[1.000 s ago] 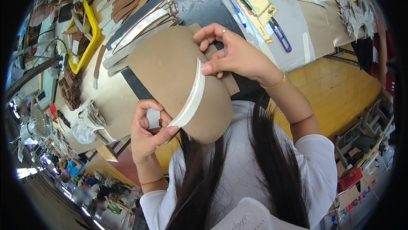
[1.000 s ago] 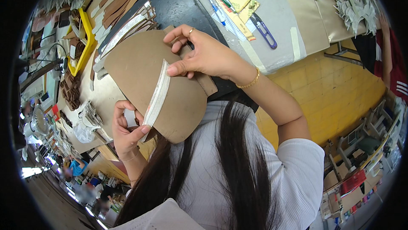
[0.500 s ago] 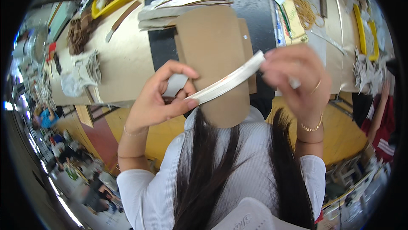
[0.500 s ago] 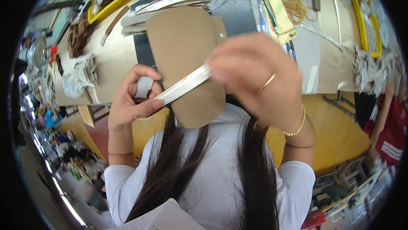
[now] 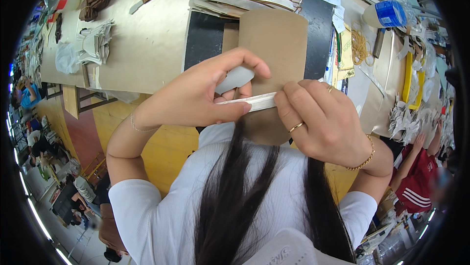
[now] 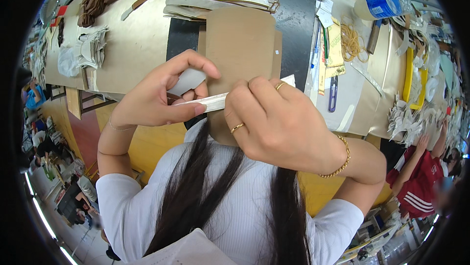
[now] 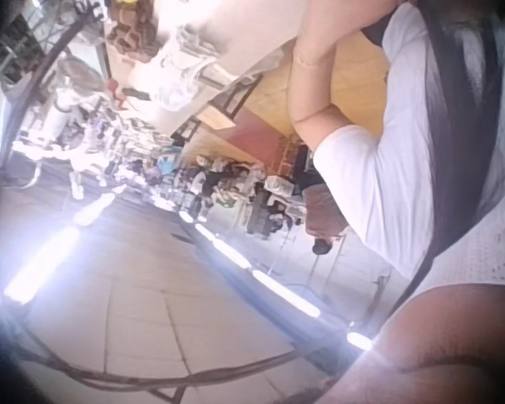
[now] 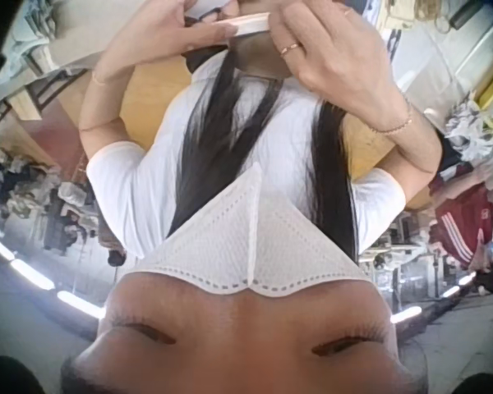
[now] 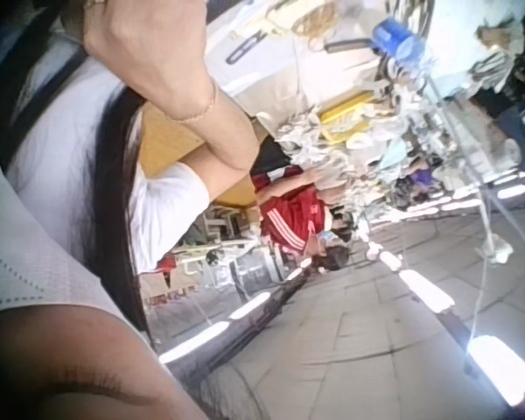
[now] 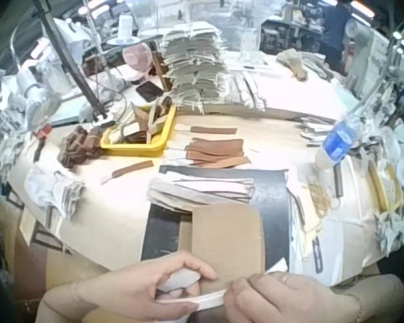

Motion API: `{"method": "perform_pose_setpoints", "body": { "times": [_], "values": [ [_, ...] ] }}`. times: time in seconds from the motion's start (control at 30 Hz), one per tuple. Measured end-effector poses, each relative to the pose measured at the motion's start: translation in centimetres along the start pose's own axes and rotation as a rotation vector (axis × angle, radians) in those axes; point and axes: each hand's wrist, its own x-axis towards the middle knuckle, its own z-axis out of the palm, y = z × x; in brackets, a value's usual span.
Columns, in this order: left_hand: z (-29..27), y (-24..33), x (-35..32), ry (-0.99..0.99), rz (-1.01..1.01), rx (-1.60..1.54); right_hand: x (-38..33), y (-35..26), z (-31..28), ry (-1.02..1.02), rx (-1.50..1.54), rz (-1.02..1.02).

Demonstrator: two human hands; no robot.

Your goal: The person repeatedly picks up white fabric strips, folds them, and places them on a brown cardboard template on the table. The person handles the strips one at a time, aligning and adjusting them against the template throughout the clip.

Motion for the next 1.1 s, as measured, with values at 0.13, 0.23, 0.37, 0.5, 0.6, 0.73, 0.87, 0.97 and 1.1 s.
{"method": "perform_pose_setpoints", "body": {
  "times": [0.13,0.23,0.37,0.5,0.6,0.73,0.87,0.97,1.1],
  "values": [
    [-0.8,-0.9,0.4,-0.067,0.067,0.025,1.1,-0.4,-1.3,-0.174,-0.148,-0.121],
    [-1.5,-1.6,0.5,-0.088,0.096,-0.09,1.4,0.0,-1.8,-0.242,-0.05,-0.059],
    [-2.5,-2.5,0.2,-0.009,0.227,-0.576,1.6,1.5,-1.2,-0.013,0.085,0.085],
    [-1.4,-4.6,1.5,0.016,0.447,-0.657,3.2,1.6,-0.5,0.299,-0.018,0.182],
    [0.1,-3.2,1.4,0.265,0.404,-0.333,4.0,1.4,-0.6,0.282,-0.02,0.216],
    [1.4,-1.9,1.6,0.434,0.477,-0.19,4.5,1.1,-0.7,0.243,-0.038,0.23],
    [1.3,-1.2,1.2,0.434,0.448,-0.128,4.3,1.5,-0.4,0.277,-0.027,0.229],
    [1.0,-1.6,1.3,0.437,0.437,-0.154,4.4,1.6,-0.9,0.246,0.052,0.251],
    [0.8,-1.3,1.1,0.421,0.425,-0.124,4.6,1.9,-0.8,0.23,0.045,0.247]
  ]
}}
